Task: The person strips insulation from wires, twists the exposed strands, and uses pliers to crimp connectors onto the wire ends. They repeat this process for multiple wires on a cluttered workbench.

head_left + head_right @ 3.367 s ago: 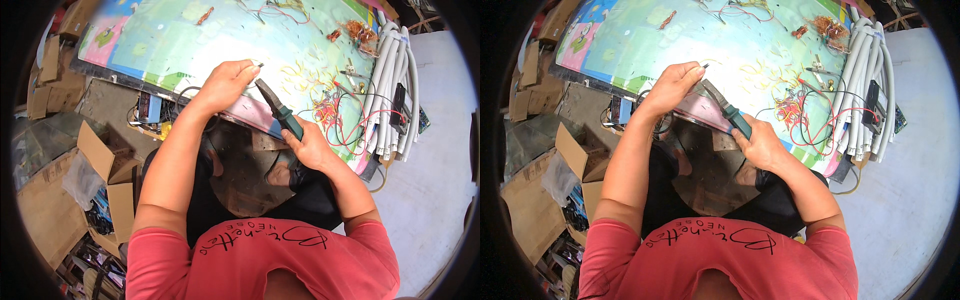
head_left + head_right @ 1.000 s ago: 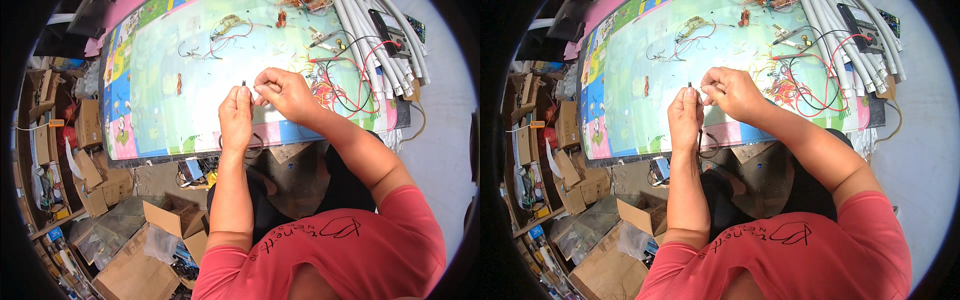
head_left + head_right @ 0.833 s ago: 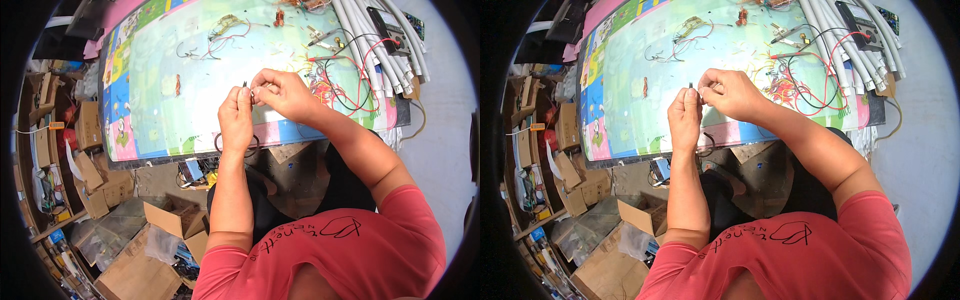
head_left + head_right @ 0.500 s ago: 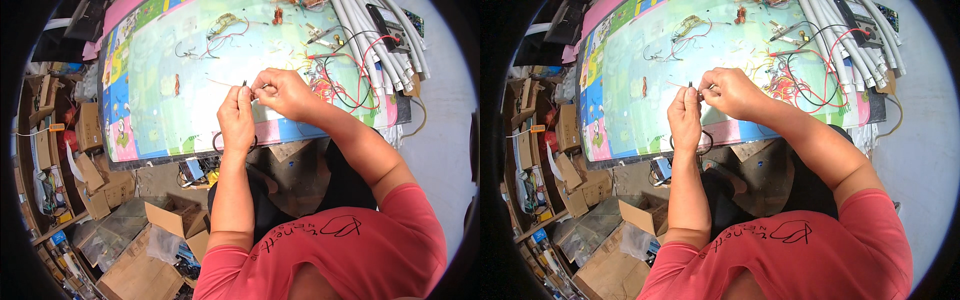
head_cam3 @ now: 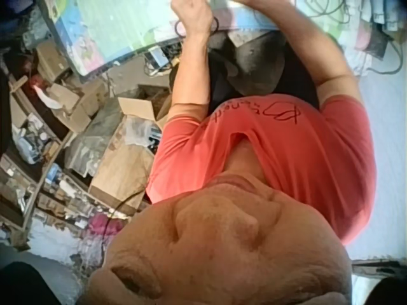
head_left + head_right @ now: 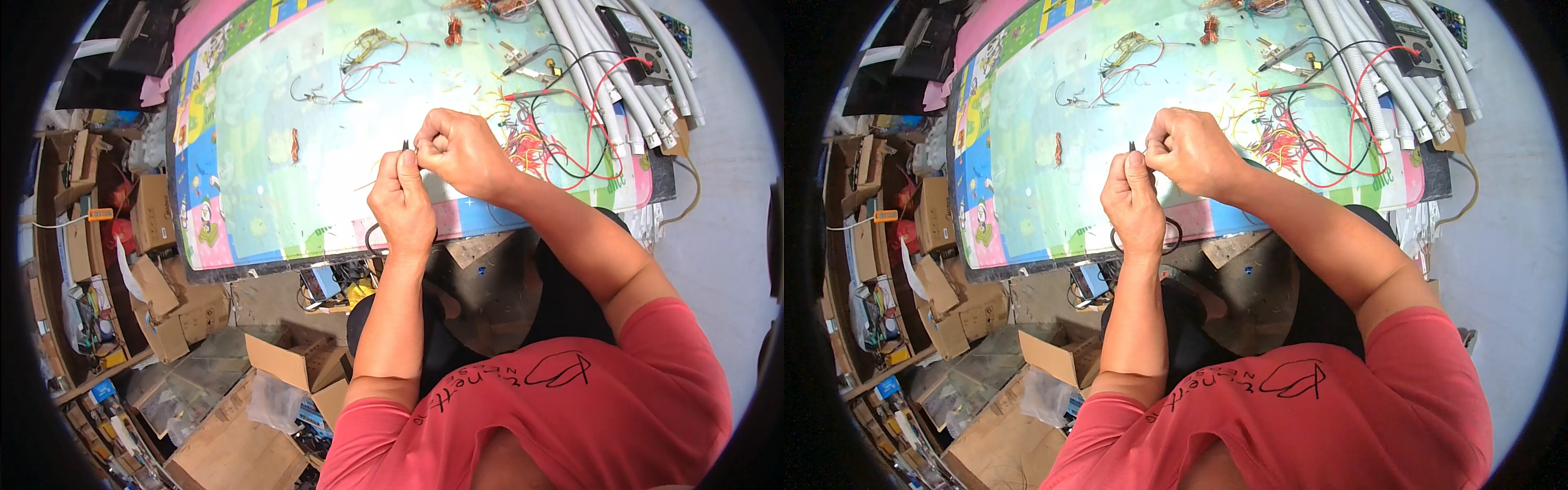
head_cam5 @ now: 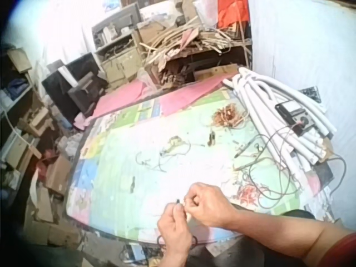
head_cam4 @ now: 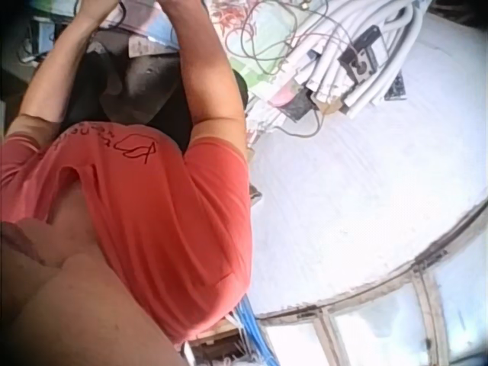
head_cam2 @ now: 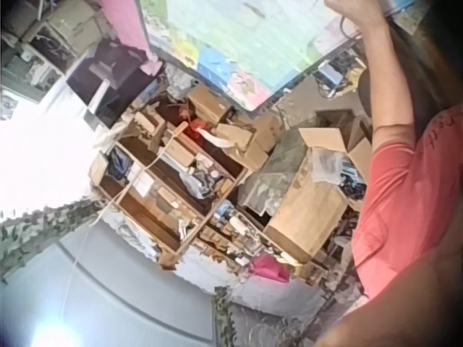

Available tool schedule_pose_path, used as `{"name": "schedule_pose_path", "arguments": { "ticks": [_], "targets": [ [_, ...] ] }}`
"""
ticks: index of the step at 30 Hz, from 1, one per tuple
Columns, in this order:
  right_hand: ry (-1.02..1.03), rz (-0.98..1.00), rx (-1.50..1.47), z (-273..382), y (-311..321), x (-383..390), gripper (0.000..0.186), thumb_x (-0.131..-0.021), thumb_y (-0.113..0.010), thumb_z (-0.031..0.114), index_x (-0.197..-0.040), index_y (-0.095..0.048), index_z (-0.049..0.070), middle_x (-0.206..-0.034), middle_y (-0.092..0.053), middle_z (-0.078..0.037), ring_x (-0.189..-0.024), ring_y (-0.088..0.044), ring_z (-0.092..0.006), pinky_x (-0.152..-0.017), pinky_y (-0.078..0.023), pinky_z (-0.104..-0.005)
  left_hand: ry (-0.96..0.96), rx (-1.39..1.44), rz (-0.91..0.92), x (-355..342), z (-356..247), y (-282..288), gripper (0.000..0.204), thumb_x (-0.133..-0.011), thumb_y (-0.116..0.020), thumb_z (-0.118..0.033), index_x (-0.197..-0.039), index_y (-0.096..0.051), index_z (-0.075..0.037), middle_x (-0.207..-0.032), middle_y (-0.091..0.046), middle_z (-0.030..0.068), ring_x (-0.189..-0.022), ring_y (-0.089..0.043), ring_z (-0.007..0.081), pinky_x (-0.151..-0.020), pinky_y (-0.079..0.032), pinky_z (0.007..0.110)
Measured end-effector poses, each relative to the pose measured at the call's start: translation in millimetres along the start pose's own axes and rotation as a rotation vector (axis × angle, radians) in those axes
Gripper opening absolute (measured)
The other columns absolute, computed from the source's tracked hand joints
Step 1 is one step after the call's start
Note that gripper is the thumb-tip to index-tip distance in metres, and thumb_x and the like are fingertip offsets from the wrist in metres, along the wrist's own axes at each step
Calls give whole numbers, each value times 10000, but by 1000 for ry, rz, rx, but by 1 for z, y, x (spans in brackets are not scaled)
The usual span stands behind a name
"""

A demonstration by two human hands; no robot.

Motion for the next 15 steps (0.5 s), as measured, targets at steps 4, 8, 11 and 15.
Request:
{"name": "schedule_pose_path", "arguments": {
  "ticks": [4, 8, 11, 15],
  "targets": [
    [-156, -137, 34, -32, 28, -19, 144, -816, -627, 107, -762, -601, -25, -721, -692, -133, -664, -700, -201, -585, -531, -298, -128, -2, -148, 0, -24, 11, 306, -1027, -481, -229, -769, -484, -64, -610, -398, -68, -534, -313, 11, -459, -235, 200],
    [-193, -45, -209, -21, 21, -13, 196, -883, -592, 154, -837, -642, -30, -670, -689, -117, -625, -688, -165, -547, -516, -279, 115, 178, 30, -9, -9, 22, 349, -1034, -453, -306, -765, -471, -83, -585, -391, -54, -481, -311, 21, -416, -234, 202],
    [-186, 97, -150, -19, 12, -14, 246, -904, -599, 212, -870, -658, -24, -680, -688, -118, -583, -670, -155, -514, -497, -278, 218, 244, 102, -12, -7, 22, 365, -1032, -441, -350, -773, -476, -96, -568, -367, -48, -459, -291, 35, -400, -250, 212],
    [-167, 151, -30, -9, 10, -13, 274, -888, -648, 251, -882, -649, -23, -736, -671, -105, -516, -615, -148, -512, -480, -274, 286, 274, 107, -13, -4, 25, 368, -1029, -440, -361, -768, -470, -104, -562, -355, -46, -458, -283, 40, -400, -257, 216]
  ]
}}
Point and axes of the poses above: each hand's wrist, its own x-axis away from the middle knuckle, its own y-axis out of the back of the hand, z = x × y, the point moved 2 cm from there along -x, towards the middle knuckle
